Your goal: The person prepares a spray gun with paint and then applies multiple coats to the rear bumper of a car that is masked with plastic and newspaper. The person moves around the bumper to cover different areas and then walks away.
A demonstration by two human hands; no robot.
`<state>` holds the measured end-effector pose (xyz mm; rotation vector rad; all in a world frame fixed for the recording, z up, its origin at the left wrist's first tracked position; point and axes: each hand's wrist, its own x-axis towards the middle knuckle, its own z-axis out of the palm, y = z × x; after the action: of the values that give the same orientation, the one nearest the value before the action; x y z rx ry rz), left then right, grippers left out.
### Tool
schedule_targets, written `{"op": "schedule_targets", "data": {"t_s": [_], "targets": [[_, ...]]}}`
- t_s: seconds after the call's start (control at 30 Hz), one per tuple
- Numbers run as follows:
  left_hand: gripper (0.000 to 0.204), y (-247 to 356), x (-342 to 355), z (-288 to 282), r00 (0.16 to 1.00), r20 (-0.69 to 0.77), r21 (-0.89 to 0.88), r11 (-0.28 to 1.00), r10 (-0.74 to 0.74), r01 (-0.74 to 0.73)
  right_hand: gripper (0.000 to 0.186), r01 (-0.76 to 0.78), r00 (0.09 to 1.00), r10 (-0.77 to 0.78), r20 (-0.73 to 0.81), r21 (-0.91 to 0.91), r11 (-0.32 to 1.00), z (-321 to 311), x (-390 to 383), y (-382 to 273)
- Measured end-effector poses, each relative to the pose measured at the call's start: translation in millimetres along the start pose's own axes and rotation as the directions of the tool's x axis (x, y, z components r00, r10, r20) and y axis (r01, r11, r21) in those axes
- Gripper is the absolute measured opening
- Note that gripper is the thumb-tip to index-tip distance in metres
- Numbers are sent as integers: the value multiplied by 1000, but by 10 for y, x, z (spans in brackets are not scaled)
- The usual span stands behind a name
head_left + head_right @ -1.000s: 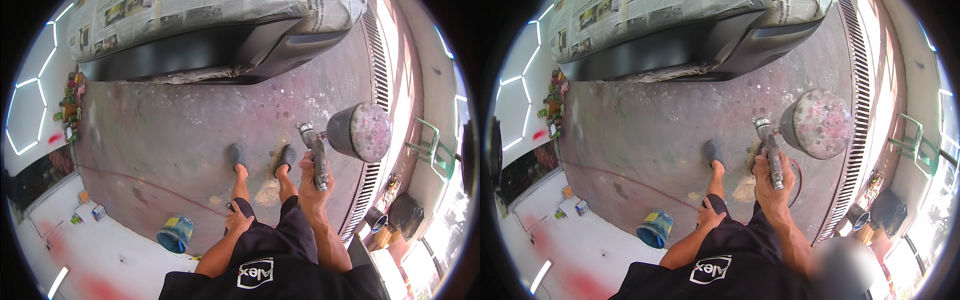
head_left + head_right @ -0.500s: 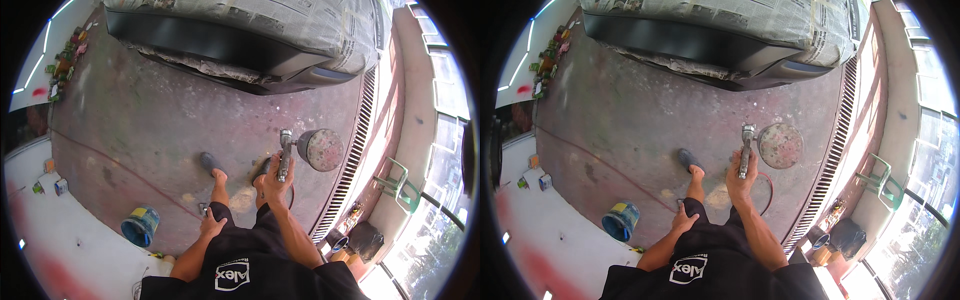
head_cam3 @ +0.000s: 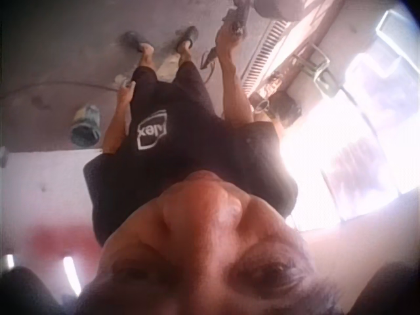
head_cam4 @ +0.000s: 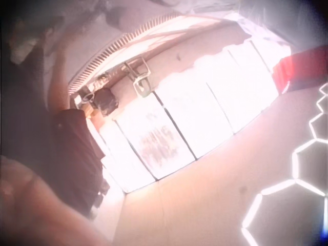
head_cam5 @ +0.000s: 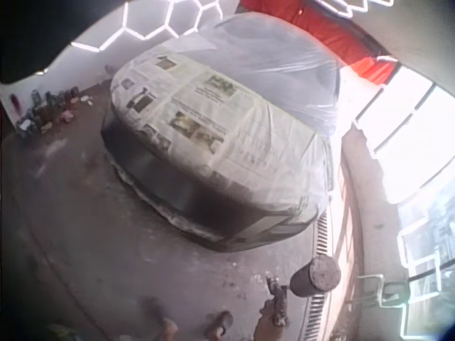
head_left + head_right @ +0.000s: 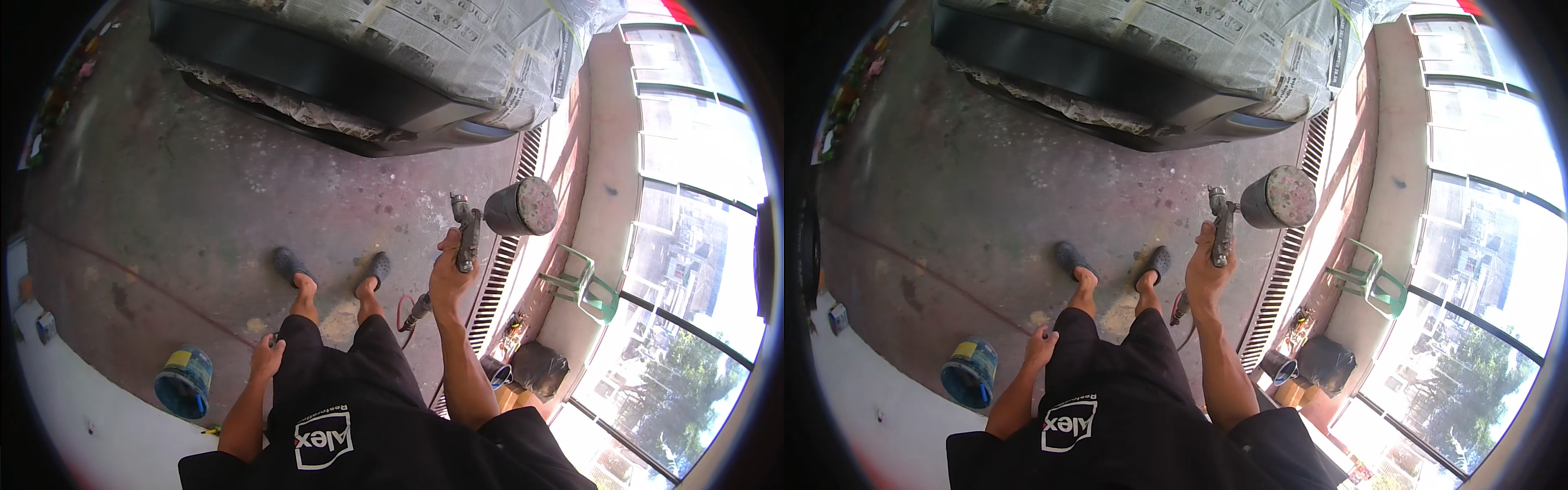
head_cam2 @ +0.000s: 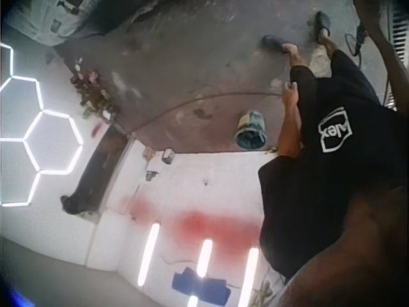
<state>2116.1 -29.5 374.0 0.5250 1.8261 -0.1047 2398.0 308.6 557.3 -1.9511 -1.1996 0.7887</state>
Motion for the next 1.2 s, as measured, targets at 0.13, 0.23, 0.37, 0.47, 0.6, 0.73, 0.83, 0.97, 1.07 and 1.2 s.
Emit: {"op": "schedule_targets", "data": {"t_s": [0.13, 0.23, 0.37, 0.47, 0.6, 0.73, 0.83, 0.97, 1.07, 1.2], "targets": [[66, -157, 12, -148, 1000, -9, -30, 1000, 0, -1, 49, 85, 984, -99, -148, -97, 992, -114, 193, -147], [64, -283, 52, -218, 996, -60, -54, 996, 68, -72, 47, 50, 997, -53, -53, -54, 997, -37, 185, -317], [60, -248, 104, -349, 988, -104, -117, 986, 110, -122, 52, -25, 990, 19, 139, 40, 999, 250, 5, -842], [58, -187, 29, -498, 984, -116, -143, 978, 136, -152, 53, -42, 962, -8, 273, 176, 983, 423, -122, -1100], [58, -293, 40, -604, 975, -143, -150, 970, 172, -194, 52, -33, 974, -10, 228, 183, 983, 379, -31, -1158], [56, -537, 79, -648, 972, -145, -93, 976, 185, -200, 55, -74, 995, 67, 79, 82, 994, 53, 217, -1053], [54, -494, -135, -784, 985, -119, -125, 983, 121, -136, 53, -148, 987, 146, -73, -22, 989, -149, 262, -1046], [53, -826, -85, -713, 979, -152, -145, 977, 134, -157, 59, -187, 972, 176, -155, -56, 981, -193, 246, -996], [52, -982, -85, -725, 972, -167, -233, 952, 164, -201, 55, -109, 985, 106, -136, -15, 994, 104, 196, -1079], [52, -1090, -107, -802, 964, -229, -318, 925, 136, -206, 55, -35, 999, 36, -15, 83, 996, 775, 55, -1260]]}}
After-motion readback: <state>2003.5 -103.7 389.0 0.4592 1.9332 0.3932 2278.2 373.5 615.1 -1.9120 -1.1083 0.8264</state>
